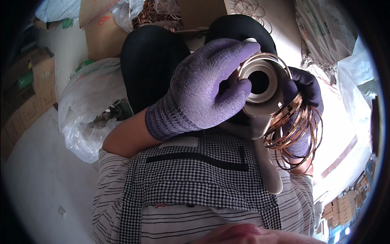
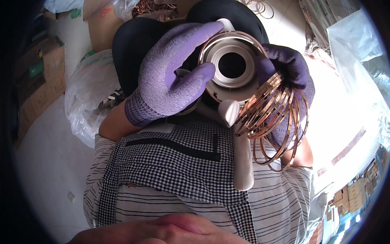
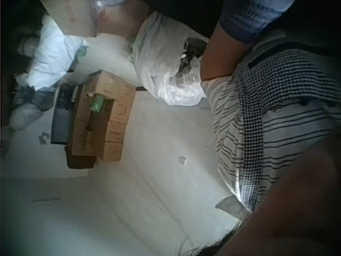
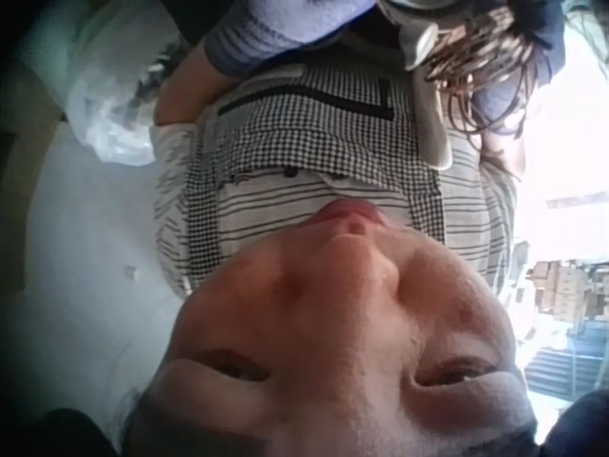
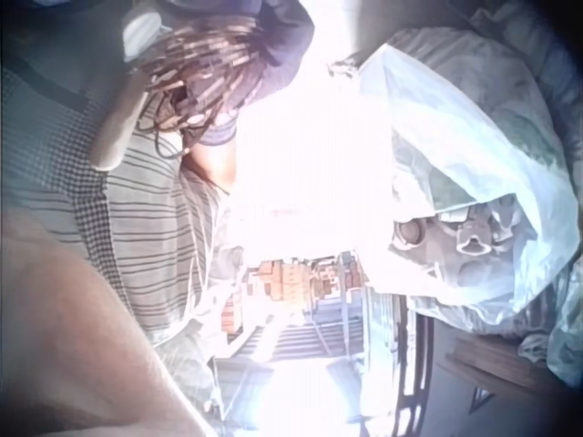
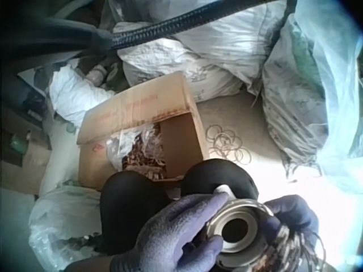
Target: The person repeatedly picks up white ceramic ring-like parts from a plastic bag and places them onto a white ceramic base held in the lap. The person also handles a bundle of copper wire rings, occasionally placing them on the base before removing them. The task continues with repeated insertion and removal of the ceramic parts.
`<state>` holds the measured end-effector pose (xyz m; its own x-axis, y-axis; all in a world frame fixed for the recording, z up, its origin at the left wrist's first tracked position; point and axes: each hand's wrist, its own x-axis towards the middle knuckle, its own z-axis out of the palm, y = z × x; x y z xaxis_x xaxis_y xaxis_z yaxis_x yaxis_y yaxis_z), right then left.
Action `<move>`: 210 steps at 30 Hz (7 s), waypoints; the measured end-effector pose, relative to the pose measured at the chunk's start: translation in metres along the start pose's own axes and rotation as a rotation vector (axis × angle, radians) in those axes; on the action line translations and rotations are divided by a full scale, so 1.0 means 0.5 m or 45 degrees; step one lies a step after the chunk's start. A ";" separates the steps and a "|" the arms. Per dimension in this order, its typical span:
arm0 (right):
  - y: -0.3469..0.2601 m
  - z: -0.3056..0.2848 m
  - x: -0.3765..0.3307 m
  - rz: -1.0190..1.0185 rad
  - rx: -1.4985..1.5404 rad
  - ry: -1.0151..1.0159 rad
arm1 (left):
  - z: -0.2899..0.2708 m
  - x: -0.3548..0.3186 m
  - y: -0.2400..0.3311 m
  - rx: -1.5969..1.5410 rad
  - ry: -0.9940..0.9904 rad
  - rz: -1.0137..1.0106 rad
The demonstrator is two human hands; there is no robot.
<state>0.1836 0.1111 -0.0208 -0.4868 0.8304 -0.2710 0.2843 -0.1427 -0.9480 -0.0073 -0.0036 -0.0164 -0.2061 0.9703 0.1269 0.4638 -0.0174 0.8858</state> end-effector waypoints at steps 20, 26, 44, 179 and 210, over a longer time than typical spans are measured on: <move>0.037 -0.016 -0.004 -0.002 0.396 -0.354 | -0.040 0.068 -0.010 0.183 -0.235 0.155; 0.021 -0.021 -0.004 -0.069 0.237 -0.360 | -0.043 0.068 -0.025 0.048 -0.235 0.195; 0.080 0.031 0.014 -0.573 0.164 -0.238 | -0.036 -0.010 -0.017 0.023 0.092 0.121; 0.070 0.018 0.081 -0.440 0.760 -0.887 | -0.047 0.025 -0.112 -0.686 -0.335 -0.090; -0.187 -0.728 0.285 -1.159 0.651 -0.503 | -0.047 -0.094 -0.107 0.113 -0.463 -0.099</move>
<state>0.3884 0.4388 0.0901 -0.5948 0.5215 0.6117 -0.6412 0.1512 -0.7523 -0.0429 -0.0539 -0.0594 0.0682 0.9904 -0.1203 0.5351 0.0654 0.8422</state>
